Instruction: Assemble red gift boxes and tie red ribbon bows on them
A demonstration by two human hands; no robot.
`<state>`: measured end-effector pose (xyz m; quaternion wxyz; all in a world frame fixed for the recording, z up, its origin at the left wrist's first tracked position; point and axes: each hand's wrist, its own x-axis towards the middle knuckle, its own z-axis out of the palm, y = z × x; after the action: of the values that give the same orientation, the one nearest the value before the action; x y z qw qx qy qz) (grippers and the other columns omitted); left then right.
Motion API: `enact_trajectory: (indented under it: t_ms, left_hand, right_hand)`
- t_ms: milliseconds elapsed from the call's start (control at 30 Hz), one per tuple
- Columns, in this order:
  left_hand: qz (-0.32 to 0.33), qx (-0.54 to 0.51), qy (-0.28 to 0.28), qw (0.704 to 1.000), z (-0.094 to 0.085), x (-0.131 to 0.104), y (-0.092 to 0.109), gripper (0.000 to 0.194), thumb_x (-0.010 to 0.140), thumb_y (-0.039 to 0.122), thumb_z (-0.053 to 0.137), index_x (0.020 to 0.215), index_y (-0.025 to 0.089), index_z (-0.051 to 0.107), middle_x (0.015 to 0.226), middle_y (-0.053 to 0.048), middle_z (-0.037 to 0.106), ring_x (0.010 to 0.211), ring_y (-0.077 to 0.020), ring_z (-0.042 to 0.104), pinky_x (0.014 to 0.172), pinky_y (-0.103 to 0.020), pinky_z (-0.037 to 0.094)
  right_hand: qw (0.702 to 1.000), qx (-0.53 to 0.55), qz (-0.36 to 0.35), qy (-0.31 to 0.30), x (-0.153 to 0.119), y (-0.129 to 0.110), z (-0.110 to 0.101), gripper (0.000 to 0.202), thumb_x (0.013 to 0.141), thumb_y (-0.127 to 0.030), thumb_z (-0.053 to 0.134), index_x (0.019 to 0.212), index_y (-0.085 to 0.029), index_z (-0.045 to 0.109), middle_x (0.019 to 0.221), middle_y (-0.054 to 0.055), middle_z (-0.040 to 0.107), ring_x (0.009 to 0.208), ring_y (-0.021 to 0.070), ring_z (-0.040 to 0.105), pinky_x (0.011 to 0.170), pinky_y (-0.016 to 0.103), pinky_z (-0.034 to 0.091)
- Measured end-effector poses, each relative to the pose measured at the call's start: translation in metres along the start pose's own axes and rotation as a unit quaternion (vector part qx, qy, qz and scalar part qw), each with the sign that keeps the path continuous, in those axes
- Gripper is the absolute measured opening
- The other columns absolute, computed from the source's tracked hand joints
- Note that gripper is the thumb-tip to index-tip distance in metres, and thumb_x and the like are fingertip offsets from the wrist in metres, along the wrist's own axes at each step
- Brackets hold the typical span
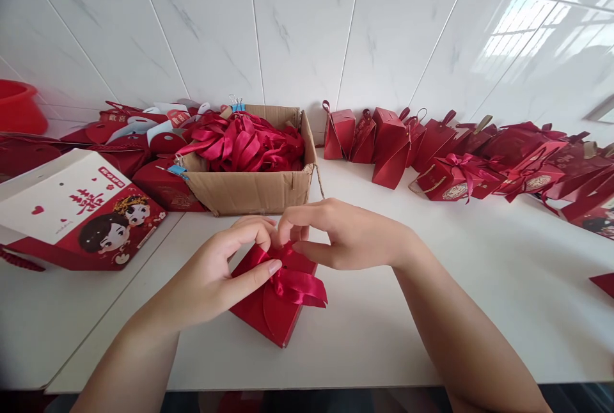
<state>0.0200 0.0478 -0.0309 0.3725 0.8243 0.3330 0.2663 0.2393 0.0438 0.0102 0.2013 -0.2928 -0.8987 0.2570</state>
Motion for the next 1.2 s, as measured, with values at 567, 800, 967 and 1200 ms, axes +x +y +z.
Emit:
enact_trajectory:
  t_ms: [567, 800, 967, 1200]
  left_hand:
    - [-0.046, -0.029, -0.031, 0.998, -0.004, 0.001, -0.002, 0.020, 0.087, 0.032, 0.056, 0.076, 0.021, 0.044, 0.087, 0.003, 0.058, 0.079, -0.0136, 0.052, 0.073, -0.026, 0.041]
    - [-0.054, -0.043, -0.001, 0.998, 0.002, 0.002, 0.003, 0.026, 0.090, 0.037, 0.051, 0.072, 0.020, 0.043, 0.075, 0.004, 0.051, 0.072, -0.0122, 0.049, 0.069, -0.025, 0.040]
    - [-0.072, -0.062, 0.041, 0.995, 0.009, 0.004, 0.004, 0.026, 0.088, 0.035, 0.056, 0.071, 0.020, 0.043, 0.073, 0.004, 0.054, 0.071, -0.0116, 0.052, 0.068, -0.024, 0.040]
    - [-0.044, -0.039, 0.040, 0.997, 0.009, 0.004, 0.001, 0.025, 0.084, 0.030, 0.060, 0.067, 0.020, 0.045, 0.069, 0.006, 0.056, 0.069, -0.0112, 0.055, 0.069, -0.024, 0.041]
  right_hand:
    - [0.991, 0.068, 0.112, 0.020, 0.003, -0.003, 0.001, 0.017, 0.082, -0.026, 0.065, 0.096, -0.017, 0.059, 0.081, 0.000, 0.066, 0.072, 0.0102, 0.060, 0.059, 0.021, 0.045]
    - [0.993, 0.065, 0.095, 0.031, 0.006, -0.003, 0.006, 0.015, 0.081, -0.015, 0.060, 0.095, -0.018, 0.060, 0.087, 0.001, 0.067, 0.076, 0.0106, 0.061, 0.060, 0.021, 0.045]
    - [0.992, 0.069, 0.103, 0.015, 0.005, -0.001, 0.005, 0.010, 0.081, -0.012, 0.056, 0.089, -0.018, 0.058, 0.080, -0.002, 0.066, 0.070, 0.0088, 0.058, 0.059, 0.019, 0.044]
    - [0.990, 0.082, 0.116, 0.011, 0.005, -0.001, 0.004, 0.011, 0.080, -0.008, 0.055, 0.084, -0.018, 0.053, 0.078, -0.003, 0.062, 0.066, 0.0072, 0.056, 0.057, 0.017, 0.045]
